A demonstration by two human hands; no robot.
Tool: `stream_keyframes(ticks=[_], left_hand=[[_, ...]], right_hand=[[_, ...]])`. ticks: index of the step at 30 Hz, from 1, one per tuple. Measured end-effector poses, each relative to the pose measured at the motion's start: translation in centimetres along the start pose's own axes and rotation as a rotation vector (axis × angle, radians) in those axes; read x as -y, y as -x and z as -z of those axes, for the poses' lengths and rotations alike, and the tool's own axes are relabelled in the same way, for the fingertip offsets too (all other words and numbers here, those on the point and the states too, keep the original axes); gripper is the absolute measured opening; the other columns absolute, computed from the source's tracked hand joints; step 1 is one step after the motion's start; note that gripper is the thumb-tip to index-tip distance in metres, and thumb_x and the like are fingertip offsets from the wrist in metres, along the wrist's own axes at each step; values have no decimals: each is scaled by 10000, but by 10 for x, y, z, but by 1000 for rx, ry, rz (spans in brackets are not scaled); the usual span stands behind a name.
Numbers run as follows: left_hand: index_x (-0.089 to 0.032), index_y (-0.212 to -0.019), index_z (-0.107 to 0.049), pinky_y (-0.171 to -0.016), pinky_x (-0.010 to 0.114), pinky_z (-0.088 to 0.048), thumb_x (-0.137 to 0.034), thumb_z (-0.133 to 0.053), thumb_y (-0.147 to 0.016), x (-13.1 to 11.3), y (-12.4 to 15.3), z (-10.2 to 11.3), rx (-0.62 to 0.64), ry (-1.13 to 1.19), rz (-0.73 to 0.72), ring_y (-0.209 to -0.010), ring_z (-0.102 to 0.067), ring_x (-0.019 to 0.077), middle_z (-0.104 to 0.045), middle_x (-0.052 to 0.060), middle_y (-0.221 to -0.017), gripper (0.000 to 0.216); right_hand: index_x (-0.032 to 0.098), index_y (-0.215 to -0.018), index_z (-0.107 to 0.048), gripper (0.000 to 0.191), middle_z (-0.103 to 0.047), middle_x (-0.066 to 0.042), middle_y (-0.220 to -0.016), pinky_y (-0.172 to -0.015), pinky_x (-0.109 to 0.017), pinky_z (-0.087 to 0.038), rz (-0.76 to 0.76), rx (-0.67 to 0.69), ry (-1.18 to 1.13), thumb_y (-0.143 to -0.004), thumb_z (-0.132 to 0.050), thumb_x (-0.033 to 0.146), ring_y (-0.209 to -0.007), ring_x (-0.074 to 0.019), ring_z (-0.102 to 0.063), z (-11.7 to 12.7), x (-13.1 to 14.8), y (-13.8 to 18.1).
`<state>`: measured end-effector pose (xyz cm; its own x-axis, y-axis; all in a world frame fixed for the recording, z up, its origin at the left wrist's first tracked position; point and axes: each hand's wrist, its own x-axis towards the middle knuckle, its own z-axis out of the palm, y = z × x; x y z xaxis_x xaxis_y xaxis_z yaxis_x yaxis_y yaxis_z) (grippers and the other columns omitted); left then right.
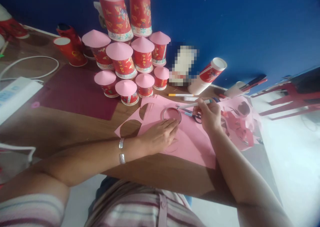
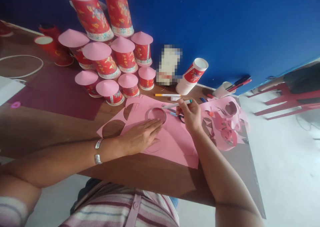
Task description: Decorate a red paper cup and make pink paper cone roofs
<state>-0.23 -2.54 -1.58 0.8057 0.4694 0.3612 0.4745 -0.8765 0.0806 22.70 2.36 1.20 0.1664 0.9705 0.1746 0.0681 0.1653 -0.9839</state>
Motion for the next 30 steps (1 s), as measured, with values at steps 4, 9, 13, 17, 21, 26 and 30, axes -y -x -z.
stream_keyframes(ticks=[4,9,13,17,21,26,30], left_hand=[[57,-1380,-574,-1137,431,-524,-440,-618,-991,-2,0,0,2,-6,6,-1290,-654,340,-635,269,-1414,633],[53,-1373,-579,-1112,458,-522,-474,-598,-998,-4,-1,0,21,7,26,-1281,-657,348,-638,285,-1400,647],[31,-1378,-581,-1124,448,-502,-462,-570,-1017,-4,-2,2,49,15,38,-1314,-638,342,-629,277,-1417,611],[59,-1393,-561,-1132,447,-495,-461,-566,-1018,-4,-3,3,72,1,30,-1326,-625,351,-615,282,-1432,641],[77,-1389,-560,-1123,445,-501,-461,-592,-1005,-5,-4,5,89,-9,28,-1311,-634,351,-615,288,-1427,662],[66,-1415,-542,-1144,421,-488,-451,-587,-1010,-5,-3,7,102,-26,33,-1331,-620,337,-606,267,-1451,659],[76,-1413,-545,-1139,422,-492,-478,-610,-992,-5,-2,7,80,-30,19,-1314,-629,343,-614,266,-1441,700]], right_hand=[[213,-805,-669,364,-622,46,-595,-475,-241,-492,33,56,75,-832,-790,556,-471,-101,-566,-14,10,-4],[203,-795,-667,410,-607,45,-556,-452,-234,-452,20,212,135,-809,-797,591,-455,-96,-537,-37,22,-15],[197,-825,-648,421,-595,54,-564,-460,-222,-425,-30,354,155,-810,-799,589,-471,-88,-520,-50,24,-28],[189,-826,-639,428,-570,63,-536,-460,-217,-387,-30,461,214,-826,-785,591,-474,-83,-485,-59,24,-39],[184,-839,-635,466,-560,67,-523,-459,-218,-382,-43,461,227,-810,-784,624,-472,-84,-487,-61,24,-42],[184,-842,-634,479,-578,59,-548,-459,-222,-401,-83,401,201,-789,-802,630,-466,-84,-507,-56,20,-38],[192,-834,-639,474,-596,50,-562,-462,-228,-418,-82,354,150,-779,-812,630,-469,-89,-523,-51,15,-36]])
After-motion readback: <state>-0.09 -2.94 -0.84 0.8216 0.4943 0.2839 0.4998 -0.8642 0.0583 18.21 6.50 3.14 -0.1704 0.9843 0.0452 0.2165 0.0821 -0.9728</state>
